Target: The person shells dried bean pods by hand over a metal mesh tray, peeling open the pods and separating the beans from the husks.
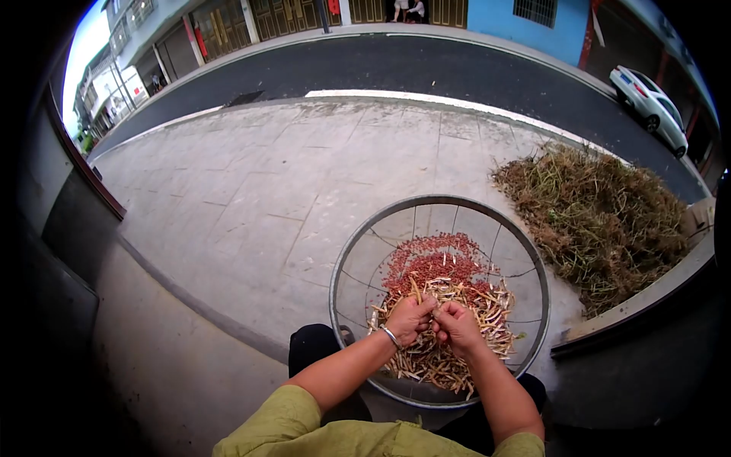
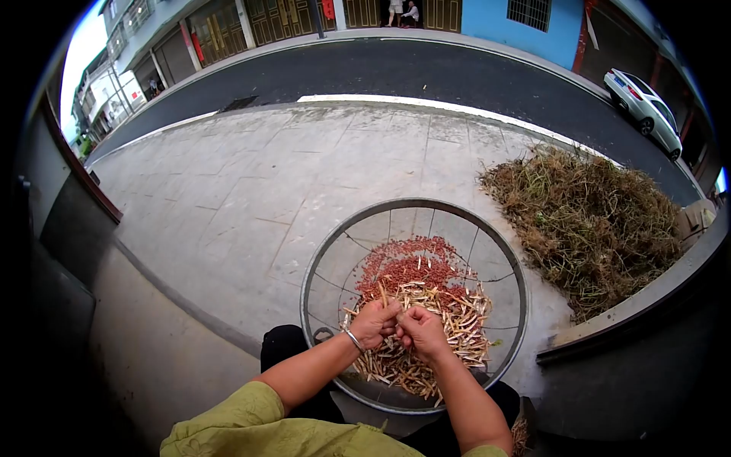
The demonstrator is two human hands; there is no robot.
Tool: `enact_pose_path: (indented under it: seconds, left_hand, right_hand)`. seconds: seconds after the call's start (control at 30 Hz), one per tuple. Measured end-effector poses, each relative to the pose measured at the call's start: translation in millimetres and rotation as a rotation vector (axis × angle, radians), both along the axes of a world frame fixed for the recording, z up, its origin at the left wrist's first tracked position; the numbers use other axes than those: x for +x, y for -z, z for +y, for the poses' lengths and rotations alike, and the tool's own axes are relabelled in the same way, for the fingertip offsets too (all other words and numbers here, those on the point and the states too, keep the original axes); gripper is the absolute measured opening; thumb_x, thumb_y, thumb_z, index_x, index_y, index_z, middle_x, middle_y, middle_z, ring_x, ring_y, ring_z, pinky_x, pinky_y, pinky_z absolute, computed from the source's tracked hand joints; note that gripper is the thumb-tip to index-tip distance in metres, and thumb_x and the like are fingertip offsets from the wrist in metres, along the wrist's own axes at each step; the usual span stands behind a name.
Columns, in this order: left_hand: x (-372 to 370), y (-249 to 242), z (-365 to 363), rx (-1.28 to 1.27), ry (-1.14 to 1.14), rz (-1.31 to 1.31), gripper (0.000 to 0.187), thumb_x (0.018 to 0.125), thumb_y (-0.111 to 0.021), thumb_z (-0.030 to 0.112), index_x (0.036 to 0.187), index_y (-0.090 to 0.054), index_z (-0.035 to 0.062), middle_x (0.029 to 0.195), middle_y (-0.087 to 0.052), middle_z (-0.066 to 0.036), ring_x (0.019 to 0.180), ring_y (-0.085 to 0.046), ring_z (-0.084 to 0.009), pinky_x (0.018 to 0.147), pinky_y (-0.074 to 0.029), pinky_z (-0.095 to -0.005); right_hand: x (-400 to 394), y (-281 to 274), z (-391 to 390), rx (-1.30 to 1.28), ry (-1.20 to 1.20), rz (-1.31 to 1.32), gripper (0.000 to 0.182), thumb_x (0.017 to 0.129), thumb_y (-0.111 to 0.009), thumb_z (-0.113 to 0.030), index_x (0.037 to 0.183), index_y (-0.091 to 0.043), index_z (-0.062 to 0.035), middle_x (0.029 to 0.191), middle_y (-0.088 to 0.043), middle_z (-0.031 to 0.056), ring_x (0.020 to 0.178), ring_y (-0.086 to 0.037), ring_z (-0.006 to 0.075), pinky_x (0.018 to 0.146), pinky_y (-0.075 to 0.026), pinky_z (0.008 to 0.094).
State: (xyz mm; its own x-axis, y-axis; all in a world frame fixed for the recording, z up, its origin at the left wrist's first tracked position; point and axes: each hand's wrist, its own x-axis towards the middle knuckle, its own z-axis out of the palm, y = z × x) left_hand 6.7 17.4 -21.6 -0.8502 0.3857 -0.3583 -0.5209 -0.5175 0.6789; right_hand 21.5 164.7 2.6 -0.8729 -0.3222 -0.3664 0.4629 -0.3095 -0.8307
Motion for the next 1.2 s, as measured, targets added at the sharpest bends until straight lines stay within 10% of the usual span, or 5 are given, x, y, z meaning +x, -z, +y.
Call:
enact_pose_path:
  seconds: [1.2]
  left_hand:
    - [-1, 5, 3, -0.103, -0.106, 0.059, 0.013, 0.087, -0.057, 0.019, 0.094, -0.057, 0.0078, 0.063, -0.048, 0.005, 0.044, -0.036, -0.0036, 0.040, -0.028, -0.0172]
  right_hand:
    - [3, 9, -7, 0.380, -0.055, 0.199, 0.029, 0.087, -0.058, -0.027, 0.069, -0.053, -0.0054, 0.054, -0.056, 0.0036, 0.037, -0.045, 0.0065, 0.035, -0.033, 0.0180]
